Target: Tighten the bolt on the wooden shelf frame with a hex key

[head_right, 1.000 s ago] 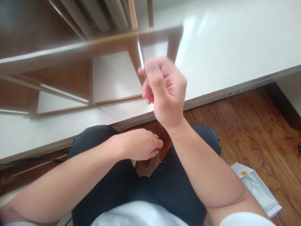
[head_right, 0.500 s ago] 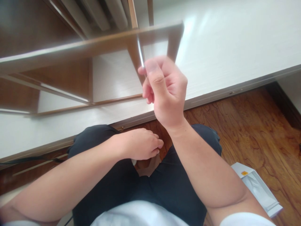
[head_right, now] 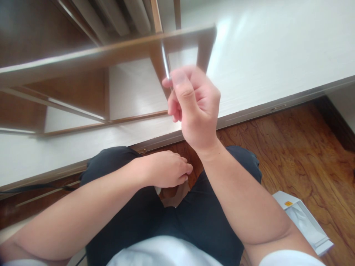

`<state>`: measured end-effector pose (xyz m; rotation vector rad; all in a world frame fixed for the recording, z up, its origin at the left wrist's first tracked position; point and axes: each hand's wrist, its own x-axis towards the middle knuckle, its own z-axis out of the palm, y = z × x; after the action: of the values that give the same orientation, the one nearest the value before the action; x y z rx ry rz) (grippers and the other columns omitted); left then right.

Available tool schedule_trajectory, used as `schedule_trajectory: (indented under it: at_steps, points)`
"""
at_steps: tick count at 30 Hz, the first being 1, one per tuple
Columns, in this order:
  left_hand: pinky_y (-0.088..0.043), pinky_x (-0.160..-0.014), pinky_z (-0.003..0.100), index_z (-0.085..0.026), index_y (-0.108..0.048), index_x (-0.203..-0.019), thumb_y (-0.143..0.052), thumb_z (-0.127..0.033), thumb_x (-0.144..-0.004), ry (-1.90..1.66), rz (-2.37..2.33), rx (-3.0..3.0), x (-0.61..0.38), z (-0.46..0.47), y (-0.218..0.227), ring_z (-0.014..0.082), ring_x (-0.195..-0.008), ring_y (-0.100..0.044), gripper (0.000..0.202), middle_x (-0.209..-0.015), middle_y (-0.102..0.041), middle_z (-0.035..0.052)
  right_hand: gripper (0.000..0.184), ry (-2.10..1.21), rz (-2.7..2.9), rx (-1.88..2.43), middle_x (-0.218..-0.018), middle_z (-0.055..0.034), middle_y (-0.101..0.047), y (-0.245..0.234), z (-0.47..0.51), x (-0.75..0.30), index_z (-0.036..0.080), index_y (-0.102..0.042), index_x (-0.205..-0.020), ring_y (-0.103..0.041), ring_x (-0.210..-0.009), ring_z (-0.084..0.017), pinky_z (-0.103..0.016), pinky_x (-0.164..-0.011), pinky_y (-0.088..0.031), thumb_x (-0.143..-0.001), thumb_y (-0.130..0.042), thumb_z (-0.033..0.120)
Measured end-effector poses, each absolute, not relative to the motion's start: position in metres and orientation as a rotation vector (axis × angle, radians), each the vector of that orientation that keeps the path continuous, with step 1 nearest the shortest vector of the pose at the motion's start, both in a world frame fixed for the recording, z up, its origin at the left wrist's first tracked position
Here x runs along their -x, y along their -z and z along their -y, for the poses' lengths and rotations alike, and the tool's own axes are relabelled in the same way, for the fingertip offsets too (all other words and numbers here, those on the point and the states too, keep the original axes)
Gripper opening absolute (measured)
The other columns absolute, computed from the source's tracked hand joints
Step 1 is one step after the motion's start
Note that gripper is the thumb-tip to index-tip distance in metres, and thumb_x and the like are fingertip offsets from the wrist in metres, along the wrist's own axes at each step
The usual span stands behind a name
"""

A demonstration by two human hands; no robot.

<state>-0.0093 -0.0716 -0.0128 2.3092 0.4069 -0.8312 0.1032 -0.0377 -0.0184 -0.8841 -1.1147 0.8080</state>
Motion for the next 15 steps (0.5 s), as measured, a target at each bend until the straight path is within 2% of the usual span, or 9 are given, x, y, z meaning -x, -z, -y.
schedule_trajectory:
  at_steps: [5,15]
  points:
    - [-0.047,-0.073,0.034,-0.017,-0.073,-0.116,-0.038,-0.033,-0.101,0.806,-0.409,-2.310,0.0094,0.0713,0.0133,0.0260,-0.098,-0.072,0.041,-0.114,-0.078,0.0111,0.041,-0.791,1.136,0.888,-0.056,0.0037,-0.051,0.0178,0.0377,-0.1032,0.026,-0.060,-0.089,-0.049,-0.047,-0.012,-0.029,-0.043,-0.033,-0.099,-0.054,0.066]
    - [-0.046,-0.071,0.033,-0.018,-0.075,-0.107,-0.044,-0.032,-0.099,0.686,-0.463,-2.313,0.0129,0.0749,0.0187,0.0251,-0.091,-0.073,0.035,-0.105,-0.079,0.0115,0.031,-0.865,1.070,0.891,-0.058,0.0030,-0.054,0.0165,0.0386,-0.1034,0.027,-0.062,-0.092,-0.050,-0.047,-0.012,-0.029,-0.041,-0.032,-0.100,-0.058,0.057]
